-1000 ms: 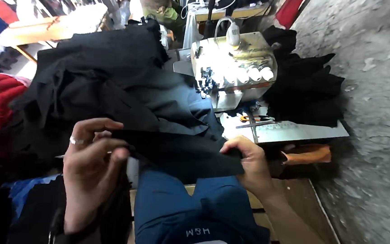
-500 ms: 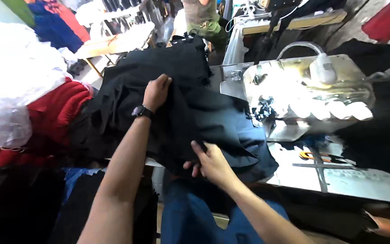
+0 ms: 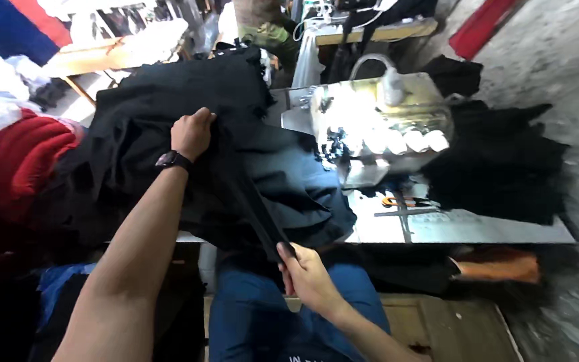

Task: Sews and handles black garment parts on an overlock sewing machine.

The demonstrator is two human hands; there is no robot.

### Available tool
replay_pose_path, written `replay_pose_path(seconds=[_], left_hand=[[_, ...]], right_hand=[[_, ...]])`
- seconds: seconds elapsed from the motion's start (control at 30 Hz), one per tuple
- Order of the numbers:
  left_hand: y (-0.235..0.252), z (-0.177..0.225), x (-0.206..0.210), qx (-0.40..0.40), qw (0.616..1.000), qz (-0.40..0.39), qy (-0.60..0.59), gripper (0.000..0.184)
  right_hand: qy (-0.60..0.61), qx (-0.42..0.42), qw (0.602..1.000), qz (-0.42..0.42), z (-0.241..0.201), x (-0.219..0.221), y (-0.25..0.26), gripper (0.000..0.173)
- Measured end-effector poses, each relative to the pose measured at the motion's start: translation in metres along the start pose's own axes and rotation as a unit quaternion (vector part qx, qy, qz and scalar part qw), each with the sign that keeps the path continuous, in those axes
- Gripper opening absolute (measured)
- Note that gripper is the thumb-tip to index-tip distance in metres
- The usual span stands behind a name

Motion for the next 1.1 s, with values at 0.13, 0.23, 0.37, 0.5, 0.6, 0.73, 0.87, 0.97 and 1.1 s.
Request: replay_pose_path(seconds=[0.13, 0.23, 0.37, 0.5, 0.6, 0.73, 0.87, 0.97, 1.1], left_hand=[[-0.030, 0.022, -0.017, 0.056, 0.995, 0.023, -0.080, 0.041], [-0.125, 0.084, -0.061, 0.203, 0.960, 0.004, -0.191, 0.028], [-0.233, 0.158, -0.088, 0.388, 0.854, -0.118, -0.325, 0.021], [-0.244, 0.173, -0.071, 0.249, 0.766, -0.106, -0.583, 0.022], [-0.269, 0.152, -0.011, 0.017, 0.617, -0.177, -0.767, 0.064], [-0.333, 0.145, 0.025, -0.052, 0.502, -0.258, -0.824, 0.050], [-0.317, 0.132, -0.013, 0.043, 0.738, -0.108, -0.665, 0.015], [-0.308, 0.117, -0.040, 0.119, 0.794, -0.086, -0.590, 0.020], [-0.304, 0.115, -0.060, 0.166, 0.768, -0.214, -0.580, 0.027]], right_hand=[[-0.053, 0.000, 0.997, -0.063, -0.006, -0.024, 0.020, 0.045], [-0.279, -0.028, 0.955, -0.098, -0.011, -0.063, -0.016, 0.070], [-0.331, -0.175, 0.925, -0.066, -0.054, -0.086, -0.054, 0.086], [-0.094, -0.307, 0.939, -0.120, -0.100, -0.056, -0.053, 0.017], [0.026, -0.290, 0.956, -0.023, -0.085, -0.049, -0.055, 0.011], [0.120, -0.259, 0.955, 0.079, -0.054, -0.054, -0.052, 0.023], [0.014, -0.319, 0.942, 0.099, -0.057, -0.064, -0.055, 0.031], [-0.181, -0.393, 0.890, 0.147, -0.069, -0.081, -0.060, 0.023], [-0.374, -0.477, 0.767, 0.212, -0.093, -0.095, -0.067, 0.011]])
Point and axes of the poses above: each hand's wrist, its own y-axis towards the middle knuckle, its own x-axis out of the palm, z = x × y, the point moved 5 cm from there along y, towards the middle knuckle, and after that the axes turned 6 degrees about -x, right-handed, at the moved point
